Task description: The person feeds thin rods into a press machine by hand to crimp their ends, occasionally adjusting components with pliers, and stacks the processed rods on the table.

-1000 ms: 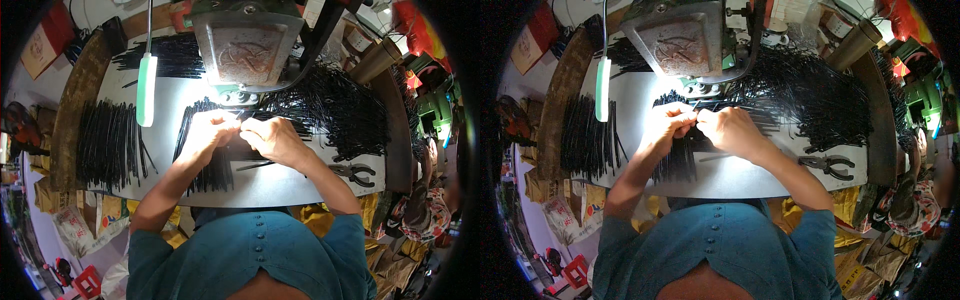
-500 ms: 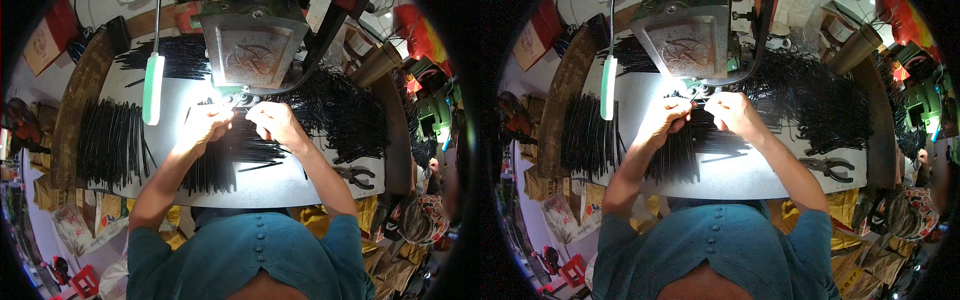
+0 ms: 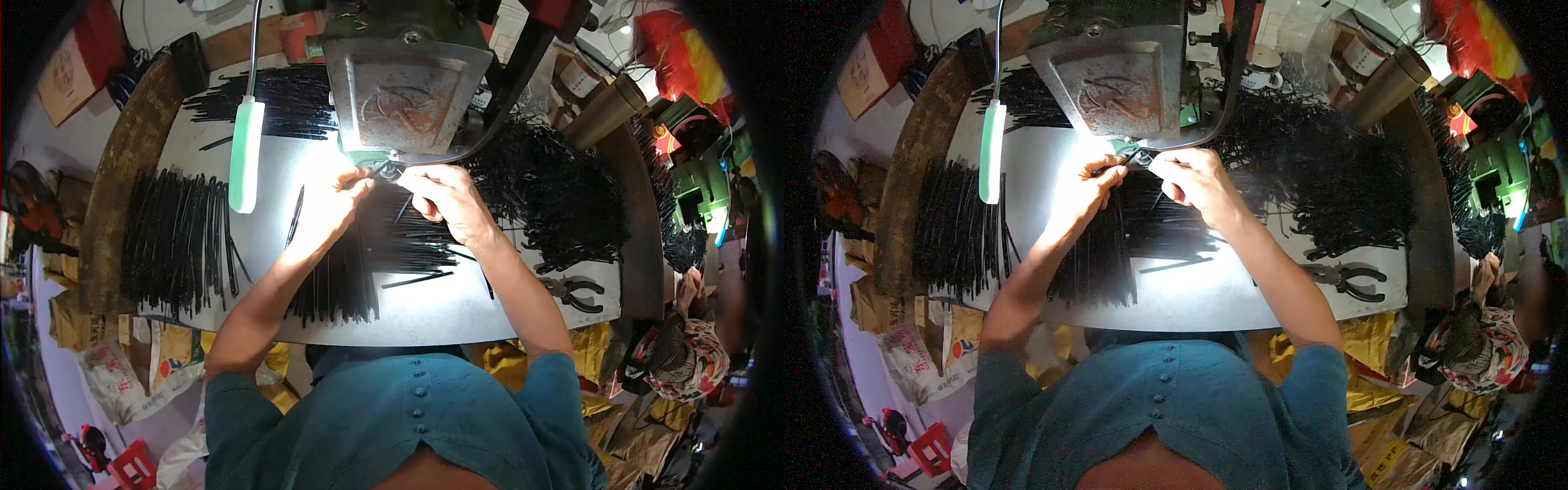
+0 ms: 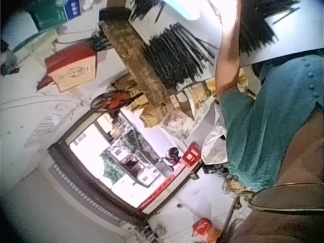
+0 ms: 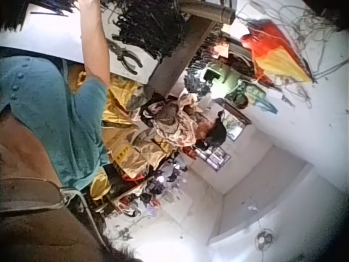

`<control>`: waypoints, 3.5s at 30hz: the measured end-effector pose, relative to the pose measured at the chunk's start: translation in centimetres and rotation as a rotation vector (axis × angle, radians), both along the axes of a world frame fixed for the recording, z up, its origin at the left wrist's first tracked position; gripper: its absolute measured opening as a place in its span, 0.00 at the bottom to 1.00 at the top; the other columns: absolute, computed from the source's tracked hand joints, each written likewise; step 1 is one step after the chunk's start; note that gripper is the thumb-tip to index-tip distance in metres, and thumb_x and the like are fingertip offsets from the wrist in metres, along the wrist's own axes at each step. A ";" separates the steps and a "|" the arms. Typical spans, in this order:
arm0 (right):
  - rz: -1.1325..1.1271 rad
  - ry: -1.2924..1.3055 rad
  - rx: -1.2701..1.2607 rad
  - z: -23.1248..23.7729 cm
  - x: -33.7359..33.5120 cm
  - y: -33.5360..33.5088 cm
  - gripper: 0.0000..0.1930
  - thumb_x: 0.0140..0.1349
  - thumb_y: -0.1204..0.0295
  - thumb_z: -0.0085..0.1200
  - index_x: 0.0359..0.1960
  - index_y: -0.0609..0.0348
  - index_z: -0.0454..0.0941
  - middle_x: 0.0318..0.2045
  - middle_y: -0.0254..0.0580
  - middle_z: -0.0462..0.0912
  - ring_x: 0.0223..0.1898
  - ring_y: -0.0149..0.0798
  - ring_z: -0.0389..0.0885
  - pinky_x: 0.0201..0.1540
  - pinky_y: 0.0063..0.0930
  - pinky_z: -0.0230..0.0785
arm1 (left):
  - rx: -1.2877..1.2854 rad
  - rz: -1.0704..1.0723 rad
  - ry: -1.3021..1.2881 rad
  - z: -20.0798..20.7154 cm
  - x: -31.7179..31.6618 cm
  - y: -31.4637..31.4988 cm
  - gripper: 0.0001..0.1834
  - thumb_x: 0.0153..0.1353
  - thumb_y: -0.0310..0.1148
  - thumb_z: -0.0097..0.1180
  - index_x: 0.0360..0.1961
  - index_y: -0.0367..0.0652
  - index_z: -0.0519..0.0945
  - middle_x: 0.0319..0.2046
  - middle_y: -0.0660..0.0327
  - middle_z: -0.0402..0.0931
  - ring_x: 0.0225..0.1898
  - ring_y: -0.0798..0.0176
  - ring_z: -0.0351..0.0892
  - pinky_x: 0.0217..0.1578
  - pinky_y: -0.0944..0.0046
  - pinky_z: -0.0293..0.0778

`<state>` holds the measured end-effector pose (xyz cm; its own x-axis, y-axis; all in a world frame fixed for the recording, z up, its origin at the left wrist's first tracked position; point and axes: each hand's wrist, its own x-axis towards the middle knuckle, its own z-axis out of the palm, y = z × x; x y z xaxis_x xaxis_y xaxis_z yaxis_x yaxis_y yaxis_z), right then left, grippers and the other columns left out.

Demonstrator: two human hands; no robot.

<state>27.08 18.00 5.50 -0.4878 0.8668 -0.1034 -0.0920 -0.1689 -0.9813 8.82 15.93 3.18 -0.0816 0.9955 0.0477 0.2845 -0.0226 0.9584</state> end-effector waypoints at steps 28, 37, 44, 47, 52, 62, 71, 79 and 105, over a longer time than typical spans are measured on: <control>-0.034 -0.010 0.080 0.1 -0.8 0.5 0.06 0.54 0.72 0.49 0.23 0.62 0.72 0.13 0.28 0.65 0.13 0.20 0.59 0.13 0.13 0.48 | 0.135 -0.044 0.256 0.4 0.4 0.3 0.07 0.49 0.24 0.55 0.31 0.35 0.76 0.24 0.60 0.74 0.25 0.70 0.71 0.28 0.73 0.67; -0.023 -0.008 0.095 0.3 -0.7 0.3 0.07 0.54 0.72 0.49 0.24 0.64 0.72 0.12 0.29 0.65 0.13 0.21 0.60 0.13 0.13 0.50 | 0.183 -0.013 0.211 -0.3 0.1 0.4 0.08 0.49 0.25 0.55 0.32 0.35 0.76 0.25 0.60 0.74 0.27 0.70 0.72 0.31 0.72 0.69; -0.037 -0.038 0.047 0.2 -0.8 0.1 0.07 0.53 0.72 0.49 0.25 0.64 0.72 0.12 0.29 0.65 0.12 0.21 0.60 0.13 0.12 0.50 | 0.131 0.016 0.241 0.5 0.4 0.1 0.08 0.48 0.25 0.56 0.32 0.35 0.77 0.26 0.60 0.74 0.28 0.69 0.72 0.31 0.72 0.69; -0.038 -0.047 0.080 0.4 -0.8 0.1 0.07 0.53 0.72 0.49 0.24 0.64 0.72 0.12 0.30 0.65 0.12 0.20 0.60 0.13 0.12 0.50 | 0.095 0.020 0.213 0.2 0.3 0.1 0.09 0.48 0.25 0.56 0.32 0.36 0.77 0.25 0.60 0.75 0.27 0.69 0.72 0.31 0.72 0.68; -0.043 -0.031 0.070 -0.3 -0.9 0.6 0.05 0.53 0.74 0.50 0.24 0.63 0.72 0.14 0.29 0.66 0.13 0.20 0.61 0.12 0.12 0.50 | 0.171 0.004 0.213 -1.0 0.2 0.4 0.09 0.47 0.25 0.56 0.32 0.36 0.77 0.24 0.60 0.75 0.27 0.70 0.72 0.30 0.72 0.68; -0.042 -0.022 0.010 -0.5 -0.8 0.7 0.05 0.53 0.74 0.50 0.25 0.64 0.72 0.14 0.31 0.67 0.13 0.21 0.61 0.13 0.13 0.51 | 0.604 0.054 0.753 -0.1 0.7 0.1 0.08 0.46 0.26 0.55 0.30 0.37 0.78 0.23 0.55 0.75 0.26 0.61 0.74 0.29 0.67 0.68; 0.025 0.033 0.011 -0.7 -1.1 0.5 0.07 0.55 0.72 0.46 0.24 0.63 0.73 0.13 0.30 0.66 0.13 0.21 0.60 0.14 0.13 0.50 | 0.289 -0.144 0.347 2.3 2.4 -3.1 0.12 0.56 0.32 0.48 0.37 0.33 0.73 0.19 0.59 0.71 0.18 0.72 0.69 0.18 0.73 0.65; -0.050 -0.050 -0.132 0.2 1.9 0.4 0.05 0.53 0.77 0.47 0.28 0.64 0.75 0.13 0.31 0.68 0.13 0.21 0.63 0.13 0.12 0.51 | 0.199 0.067 0.337 1.7 -4.3 -4.8 0.07 0.50 0.28 0.54 0.24 0.34 0.73 0.18 0.59 0.70 0.20 0.68 0.69 0.23 0.69 0.65; -0.371 0.082 -0.017 -0.8 -0.1 -0.6 0.05 0.49 0.78 0.52 0.26 0.69 0.71 0.23 0.44 0.76 0.28 0.33 0.76 0.32 0.19 0.70 | 0.027 0.182 0.381 1.3 -5.3 -4.1 0.12 0.50 0.34 0.50 0.22 0.34 0.70 0.15 0.54 0.70 0.18 0.59 0.69 0.23 0.62 0.64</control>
<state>26.94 17.37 4.68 -0.1487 0.9845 -0.0925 -0.2282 -0.1252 -0.9655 3.55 11.87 4.47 -0.2273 0.9645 0.1342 0.6198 0.0370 0.7839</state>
